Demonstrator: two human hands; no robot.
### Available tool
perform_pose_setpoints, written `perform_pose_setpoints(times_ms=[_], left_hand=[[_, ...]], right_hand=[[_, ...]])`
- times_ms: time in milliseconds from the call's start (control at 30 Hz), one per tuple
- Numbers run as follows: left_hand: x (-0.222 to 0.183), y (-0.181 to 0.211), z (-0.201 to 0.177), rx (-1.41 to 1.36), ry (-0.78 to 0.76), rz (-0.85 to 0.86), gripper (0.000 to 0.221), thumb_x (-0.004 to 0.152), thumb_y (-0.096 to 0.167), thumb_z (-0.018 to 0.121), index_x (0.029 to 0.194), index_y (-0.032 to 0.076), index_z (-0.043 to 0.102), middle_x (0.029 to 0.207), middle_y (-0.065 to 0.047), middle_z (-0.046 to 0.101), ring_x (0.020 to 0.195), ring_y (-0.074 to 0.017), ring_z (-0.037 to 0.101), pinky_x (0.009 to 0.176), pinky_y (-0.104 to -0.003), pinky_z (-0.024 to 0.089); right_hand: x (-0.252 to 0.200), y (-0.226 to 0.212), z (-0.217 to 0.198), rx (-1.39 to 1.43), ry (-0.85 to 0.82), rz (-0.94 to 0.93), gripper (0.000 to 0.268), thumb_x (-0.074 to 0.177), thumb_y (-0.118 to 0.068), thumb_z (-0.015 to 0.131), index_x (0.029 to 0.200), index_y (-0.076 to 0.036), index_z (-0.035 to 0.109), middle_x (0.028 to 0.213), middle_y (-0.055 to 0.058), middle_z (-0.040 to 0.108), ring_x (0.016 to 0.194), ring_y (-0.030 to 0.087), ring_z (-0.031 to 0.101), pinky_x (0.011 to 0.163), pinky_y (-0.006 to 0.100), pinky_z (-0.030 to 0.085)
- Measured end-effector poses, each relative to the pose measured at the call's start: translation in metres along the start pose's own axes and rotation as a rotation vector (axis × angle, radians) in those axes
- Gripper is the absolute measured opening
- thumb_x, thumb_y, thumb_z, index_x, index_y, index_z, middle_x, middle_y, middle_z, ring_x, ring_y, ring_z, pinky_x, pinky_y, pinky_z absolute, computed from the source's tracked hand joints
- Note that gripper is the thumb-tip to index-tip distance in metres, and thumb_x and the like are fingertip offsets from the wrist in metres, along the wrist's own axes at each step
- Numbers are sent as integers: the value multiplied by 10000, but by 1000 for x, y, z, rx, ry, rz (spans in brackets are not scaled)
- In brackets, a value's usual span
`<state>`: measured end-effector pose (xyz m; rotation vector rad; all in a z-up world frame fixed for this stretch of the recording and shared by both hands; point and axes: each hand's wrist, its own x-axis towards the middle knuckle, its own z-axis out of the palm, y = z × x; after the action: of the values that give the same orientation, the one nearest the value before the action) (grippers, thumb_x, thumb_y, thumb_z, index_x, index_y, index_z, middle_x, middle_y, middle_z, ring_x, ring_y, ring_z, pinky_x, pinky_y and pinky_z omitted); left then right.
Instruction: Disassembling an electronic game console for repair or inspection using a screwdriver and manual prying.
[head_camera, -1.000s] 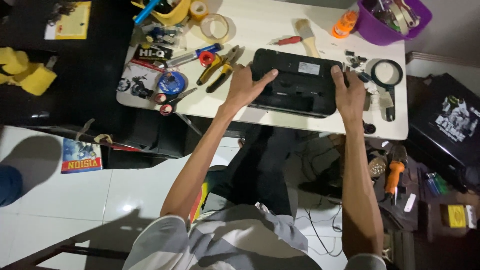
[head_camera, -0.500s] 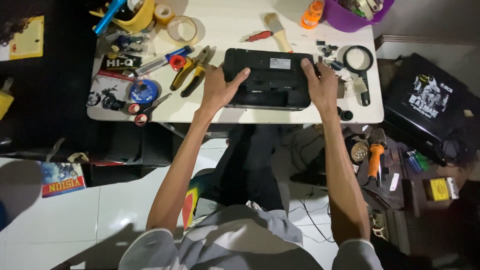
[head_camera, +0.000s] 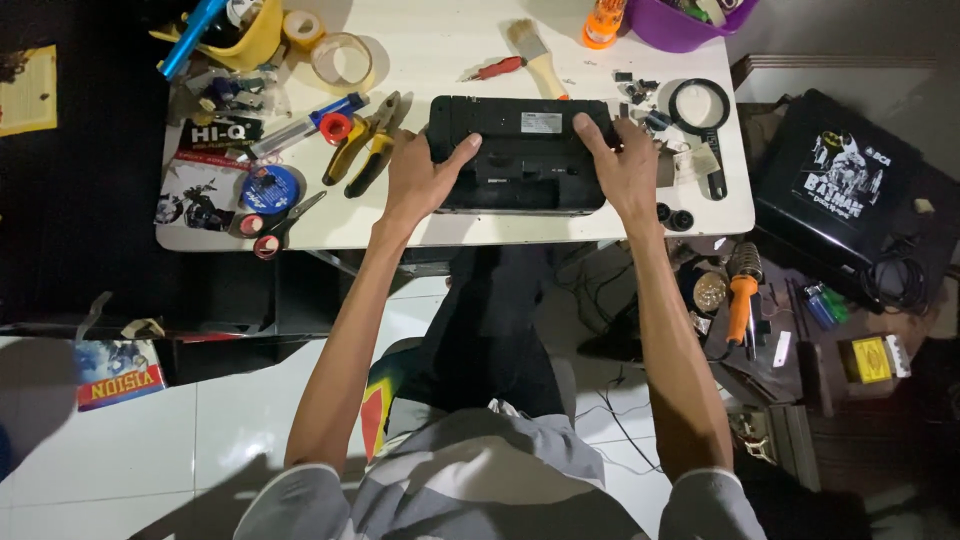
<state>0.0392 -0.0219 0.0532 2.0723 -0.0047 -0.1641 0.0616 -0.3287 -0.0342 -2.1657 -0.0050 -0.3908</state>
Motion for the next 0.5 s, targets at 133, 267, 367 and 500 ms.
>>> perform_pose_setpoints(times_ms=[133,267,367,500], left_hand=[[-3,3,-1,-31,-26,-41,1101,877,792,614,1464,-123,443,1429,-391,458,1378,-525,451,1086,-577,438],[-2,3,-2,-2,-24,-36,1101,863,800,621,1461,-110,462,1440,-380,453,1369,-521,462,1090,-576,446],[0,0,-3,-8,-19,-34,1094,857,800,615,1445,-112,479,1425,-370,483,1363,-508,478,1087,-566,449],[2,-5,-3,-33,-2,8,1059,860,795,612,1397,-114,531,1365,-376,553,1320,-517,522,1056,-582,473]], right_hand=[[-1,-11,0,-94,-1,62,621,1021,-603,823,856,-43,613,690,70,483,649,206,563,614,386,454],[-4,-20,1,-109,2,73,619,1087,-589,740,833,-50,572,663,64,415,619,217,502,583,405,382],[-3,-17,2,-103,-6,87,616,1076,-592,764,822,-71,555,655,44,388,603,196,468,578,390,363],[-1,-18,2,-123,-33,115,645,1019,-623,829,824,-83,533,665,24,358,600,180,427,574,369,345]])
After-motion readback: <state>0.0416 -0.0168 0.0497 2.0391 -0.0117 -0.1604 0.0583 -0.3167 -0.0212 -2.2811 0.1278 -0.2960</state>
